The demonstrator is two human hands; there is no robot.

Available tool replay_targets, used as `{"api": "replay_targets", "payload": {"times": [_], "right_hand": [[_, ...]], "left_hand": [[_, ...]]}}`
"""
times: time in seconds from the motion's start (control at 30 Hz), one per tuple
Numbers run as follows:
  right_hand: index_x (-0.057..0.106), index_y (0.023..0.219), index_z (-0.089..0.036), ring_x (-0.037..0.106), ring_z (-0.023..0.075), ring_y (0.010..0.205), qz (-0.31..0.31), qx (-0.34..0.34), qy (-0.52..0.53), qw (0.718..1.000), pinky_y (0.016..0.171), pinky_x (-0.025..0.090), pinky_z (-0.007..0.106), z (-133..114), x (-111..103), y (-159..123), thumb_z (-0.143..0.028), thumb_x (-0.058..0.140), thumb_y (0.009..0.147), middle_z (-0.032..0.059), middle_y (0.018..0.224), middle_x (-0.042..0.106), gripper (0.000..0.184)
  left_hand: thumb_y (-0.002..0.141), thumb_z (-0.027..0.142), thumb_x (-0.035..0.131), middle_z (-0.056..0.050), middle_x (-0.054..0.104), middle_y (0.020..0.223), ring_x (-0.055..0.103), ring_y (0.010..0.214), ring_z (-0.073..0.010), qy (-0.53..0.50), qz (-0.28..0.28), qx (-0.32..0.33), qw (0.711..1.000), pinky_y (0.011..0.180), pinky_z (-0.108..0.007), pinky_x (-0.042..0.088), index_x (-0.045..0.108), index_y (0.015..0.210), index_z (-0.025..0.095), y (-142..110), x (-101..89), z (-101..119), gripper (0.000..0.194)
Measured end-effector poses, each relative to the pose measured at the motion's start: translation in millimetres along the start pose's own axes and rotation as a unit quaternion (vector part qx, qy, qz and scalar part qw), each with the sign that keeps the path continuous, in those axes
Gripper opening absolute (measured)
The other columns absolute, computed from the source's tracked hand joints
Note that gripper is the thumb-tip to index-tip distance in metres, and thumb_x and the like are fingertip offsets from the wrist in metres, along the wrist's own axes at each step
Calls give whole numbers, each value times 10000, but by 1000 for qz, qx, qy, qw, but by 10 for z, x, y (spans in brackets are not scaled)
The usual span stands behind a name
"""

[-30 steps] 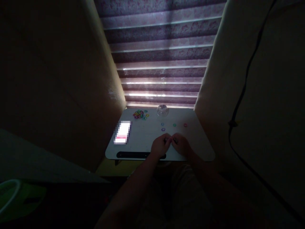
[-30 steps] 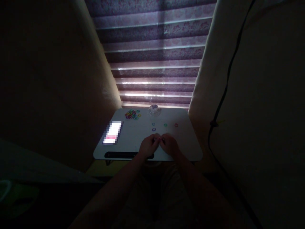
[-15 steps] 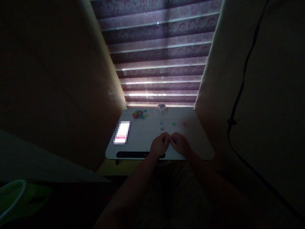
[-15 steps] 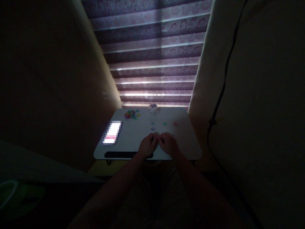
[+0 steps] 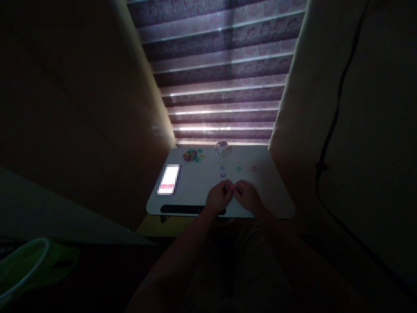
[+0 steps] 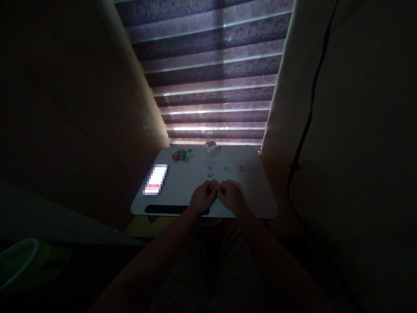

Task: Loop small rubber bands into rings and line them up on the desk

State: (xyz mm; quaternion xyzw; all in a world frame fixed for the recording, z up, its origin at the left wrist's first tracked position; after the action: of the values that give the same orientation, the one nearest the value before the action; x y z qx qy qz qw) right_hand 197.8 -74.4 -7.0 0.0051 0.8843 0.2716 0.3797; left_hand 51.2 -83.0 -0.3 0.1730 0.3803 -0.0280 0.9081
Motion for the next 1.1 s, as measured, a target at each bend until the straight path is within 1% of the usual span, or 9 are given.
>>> {"api": "replay_targets", "payload": {"times": [0.17, 0.37, 0.57, 0.73, 0.87, 0.97, 1.1], "right_hand": [[526, 664, -195, 452, 129, 602, 0, 2, -3, 1000, 571, 301, 257, 3, -1, -9, -272, 535, 839, -1, 635, 507, 192], [545, 675, -196, 465, 134, 614, -1, 1, 0, 1000, 574, 308, 258, -10, -11, -3, -262, 541, 827, 7, 642, 526, 166], [544, 678, -199, 462, 133, 603, -6, 9, 5, 1000, 568, 307, 258, 0, -3, -8, -250, 532, 825, 5, 639, 530, 155], [525, 665, -199, 460, 135, 612, -3, -1, -1, 1000, 577, 307, 261, 10, -5, -4, -250, 537, 822, 3, 633, 517, 166], [532, 667, -200, 461, 137, 617, 2, -2, -8, 1000, 591, 318, 264, -1, -10, 5, -251, 545, 815, 3, 640, 519, 157], [544, 673, -200, 473, 139, 626, -1, -4, -15, 1000, 601, 328, 266, -7, -10, 8, -255, 548, 816, 6, 650, 530, 153], [576, 689, -200, 499, 142, 649, -11, -8, -8, 1000, 619, 351, 263, -6, -11, 8, -233, 552, 806, 14, 673, 562, 124]], "left_hand": [[903, 487, 462, -5, 614, 728, 516, 624, -130, 17, -3, -3, 1000, 575, -244, 333, 559, 854, 191, -2, 5, -13, 314], [894, 463, 485, 3, 609, 721, 518, 620, -125, 13, -2, 9, 1000, 576, -243, 333, 552, 842, 196, -2, 19, -34, 280], [898, 484, 472, 8, 593, 698, 493, 595, -120, 14, 8, 19, 1000, 553, -244, 308, 536, 817, 194, -12, 9, -26, 308], [899, 481, 469, 3, 600, 720, 507, 617, -124, 19, -1, 11, 1000, 571, -244, 324, 535, 821, 193, -5, 16, -31, 305], [903, 463, 467, -2, 606, 734, 518, 637, -131, 18, -7, 14, 1000, 582, -246, 332, 543, 831, 195, -4, 26, -35, 288], [894, 438, 482, 0, 594, 712, 496, 616, -131, 29, -5, 11, 999, 574, -249, 315, 539, 819, 193, -6, 23, -31, 263], [888, 416, 482, 6, 575, 689, 465, 602, -123, 31, -16, 12, 999, 572, -246, 295, 524, 788, 190, -7, 12, -7, 250]]}}
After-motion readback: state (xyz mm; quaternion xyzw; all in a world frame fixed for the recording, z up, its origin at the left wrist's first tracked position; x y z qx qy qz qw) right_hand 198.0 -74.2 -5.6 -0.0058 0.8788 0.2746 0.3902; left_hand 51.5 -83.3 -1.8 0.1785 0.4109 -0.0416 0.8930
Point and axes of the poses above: each hand's wrist, its own y-axis towards the middle knuckle, its own x-axis out of the palm, z = x × y, the point moved 3 cm from there along y, towards the middle knuckle
